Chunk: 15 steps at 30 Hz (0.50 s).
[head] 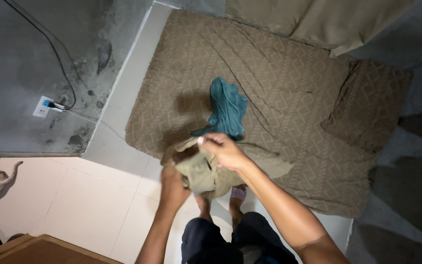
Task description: The person places a towel inside a cover and then folds the towel by hand on a floor mattress.
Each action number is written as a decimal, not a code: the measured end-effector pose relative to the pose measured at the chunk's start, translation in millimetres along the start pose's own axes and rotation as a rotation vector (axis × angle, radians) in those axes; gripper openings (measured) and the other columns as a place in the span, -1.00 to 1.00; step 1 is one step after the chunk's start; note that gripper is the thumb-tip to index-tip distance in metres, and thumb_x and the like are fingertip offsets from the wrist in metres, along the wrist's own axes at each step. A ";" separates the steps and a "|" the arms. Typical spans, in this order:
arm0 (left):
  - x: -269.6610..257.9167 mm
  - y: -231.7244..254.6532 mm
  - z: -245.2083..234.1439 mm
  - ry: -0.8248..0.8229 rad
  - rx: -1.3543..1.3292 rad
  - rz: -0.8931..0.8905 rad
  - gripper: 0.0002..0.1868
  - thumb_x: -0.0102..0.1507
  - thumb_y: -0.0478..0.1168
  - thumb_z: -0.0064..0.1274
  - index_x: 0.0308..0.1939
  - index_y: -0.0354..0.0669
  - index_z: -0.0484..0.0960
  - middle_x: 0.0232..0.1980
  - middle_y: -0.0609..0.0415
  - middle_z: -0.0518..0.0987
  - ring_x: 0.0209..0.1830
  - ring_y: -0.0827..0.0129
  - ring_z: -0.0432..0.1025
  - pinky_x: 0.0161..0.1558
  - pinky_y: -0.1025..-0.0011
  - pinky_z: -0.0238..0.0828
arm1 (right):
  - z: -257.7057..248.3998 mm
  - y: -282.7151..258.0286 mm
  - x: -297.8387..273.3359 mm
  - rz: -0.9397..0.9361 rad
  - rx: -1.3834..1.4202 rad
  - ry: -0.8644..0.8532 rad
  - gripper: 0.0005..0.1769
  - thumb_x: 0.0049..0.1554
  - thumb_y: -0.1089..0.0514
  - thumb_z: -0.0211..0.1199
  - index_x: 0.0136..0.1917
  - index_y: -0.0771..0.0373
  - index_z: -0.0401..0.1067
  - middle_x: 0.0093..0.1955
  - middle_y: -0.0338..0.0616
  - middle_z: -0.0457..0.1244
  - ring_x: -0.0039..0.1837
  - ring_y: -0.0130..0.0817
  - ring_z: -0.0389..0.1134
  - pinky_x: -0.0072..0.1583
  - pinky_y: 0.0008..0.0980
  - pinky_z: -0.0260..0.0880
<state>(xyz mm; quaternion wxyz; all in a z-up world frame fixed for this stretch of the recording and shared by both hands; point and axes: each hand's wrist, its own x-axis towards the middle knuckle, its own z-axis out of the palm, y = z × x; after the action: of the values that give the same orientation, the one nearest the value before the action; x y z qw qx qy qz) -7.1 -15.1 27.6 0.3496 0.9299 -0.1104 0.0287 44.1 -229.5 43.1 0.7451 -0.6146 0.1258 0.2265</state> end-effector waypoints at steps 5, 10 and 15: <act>-5.2 -9.5 93.3 -0.262 -0.084 0.135 -0.34 -0.13 -0.22 0.36 0.06 -0.25 0.60 0.11 -0.34 0.58 0.15 -0.22 0.38 0.12 -0.02 0.32 | 42.3 8.6 -25.7 -0.236 -0.167 -0.306 -0.72 0.24 -0.07 0.28 -0.10 0.19 0.53 -0.28 -0.39 0.28 -0.19 -0.58 0.25 -0.12 -0.49 0.34; 1.1 -45.9 152.8 -0.341 -0.057 -0.007 -0.42 0.00 -0.19 0.29 0.09 -0.24 0.58 0.11 -0.28 0.58 0.15 -0.13 0.42 0.11 0.04 0.34 | 52.3 2.2 -49.2 -0.248 -0.151 -0.381 -0.72 0.31 -0.05 0.25 -0.07 0.20 0.49 -0.26 -0.42 0.24 -0.14 -0.61 0.21 -0.04 -0.49 0.33; 23.8 -41.0 150.6 -0.364 -0.061 -0.072 -0.50 0.12 -0.16 0.22 0.13 -0.23 0.57 0.10 -0.22 0.59 0.14 -0.04 0.45 0.10 0.10 0.37 | 15.9 -10.1 -51.6 -0.311 -0.386 -0.147 -0.74 0.07 0.28 0.41 -0.13 0.28 0.31 -0.24 -0.22 0.28 -0.10 -0.60 0.25 -0.03 -0.44 0.37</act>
<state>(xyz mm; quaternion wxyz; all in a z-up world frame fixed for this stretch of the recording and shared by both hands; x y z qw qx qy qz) 21.7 -88.3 -109.2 0.3525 0.9121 -0.1392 -0.1562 2.9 -224.9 79.2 0.6470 -0.7393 -0.0703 0.1730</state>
